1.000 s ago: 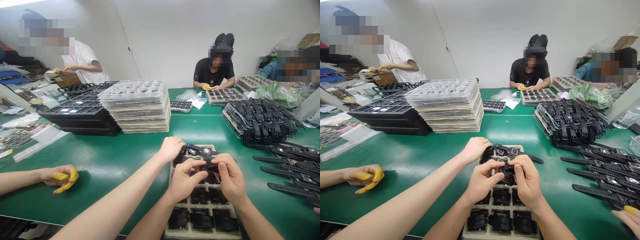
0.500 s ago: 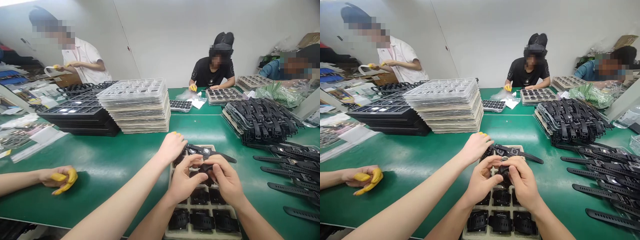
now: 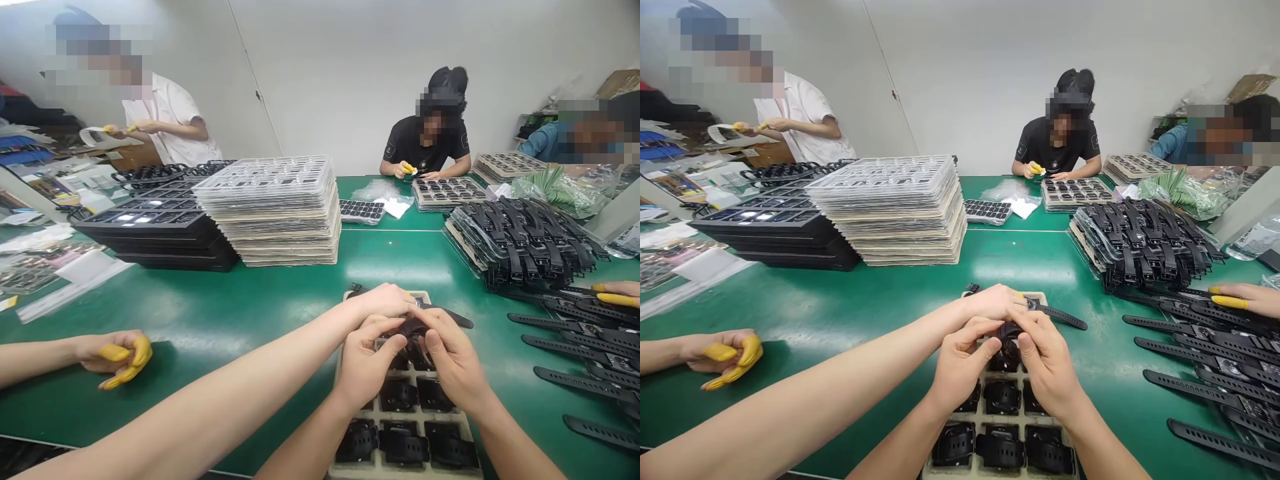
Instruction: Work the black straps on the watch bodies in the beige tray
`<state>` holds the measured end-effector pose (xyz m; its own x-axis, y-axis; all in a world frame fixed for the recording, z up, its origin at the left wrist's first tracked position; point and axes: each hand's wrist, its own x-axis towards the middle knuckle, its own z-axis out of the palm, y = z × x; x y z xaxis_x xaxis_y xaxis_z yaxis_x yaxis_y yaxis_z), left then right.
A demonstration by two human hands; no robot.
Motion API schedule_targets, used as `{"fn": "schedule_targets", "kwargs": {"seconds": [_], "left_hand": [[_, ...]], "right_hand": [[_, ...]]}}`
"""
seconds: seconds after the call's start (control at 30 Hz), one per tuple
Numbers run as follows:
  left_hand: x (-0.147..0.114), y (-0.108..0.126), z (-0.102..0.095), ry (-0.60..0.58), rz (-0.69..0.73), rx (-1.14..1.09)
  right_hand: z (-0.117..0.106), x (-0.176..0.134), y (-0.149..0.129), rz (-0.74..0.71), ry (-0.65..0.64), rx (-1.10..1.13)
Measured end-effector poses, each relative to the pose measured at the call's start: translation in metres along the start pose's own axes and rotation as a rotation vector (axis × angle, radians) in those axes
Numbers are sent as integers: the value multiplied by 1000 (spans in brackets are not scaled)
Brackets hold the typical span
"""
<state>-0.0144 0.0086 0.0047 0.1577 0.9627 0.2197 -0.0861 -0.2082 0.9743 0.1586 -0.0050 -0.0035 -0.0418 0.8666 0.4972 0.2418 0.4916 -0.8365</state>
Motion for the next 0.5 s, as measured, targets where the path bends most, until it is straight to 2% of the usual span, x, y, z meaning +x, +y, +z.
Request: {"fn": "schedule_targets", "kwargs": {"seconds": [0.13,0.3,0.4,0.5], "left_hand": [[-1,-1,0,22,39,22],[-2,-3,-2,20,109,98],[-4,-4,0,-12,141,130],[-5,-7,4,34,151,122]], "right_hand": [[1,-1,1,-14,105,48],[-3,3,0,-62,-16,30],[-2,2,0,-29,-37,45],[-3,1,-1,43,-54,21]]}}
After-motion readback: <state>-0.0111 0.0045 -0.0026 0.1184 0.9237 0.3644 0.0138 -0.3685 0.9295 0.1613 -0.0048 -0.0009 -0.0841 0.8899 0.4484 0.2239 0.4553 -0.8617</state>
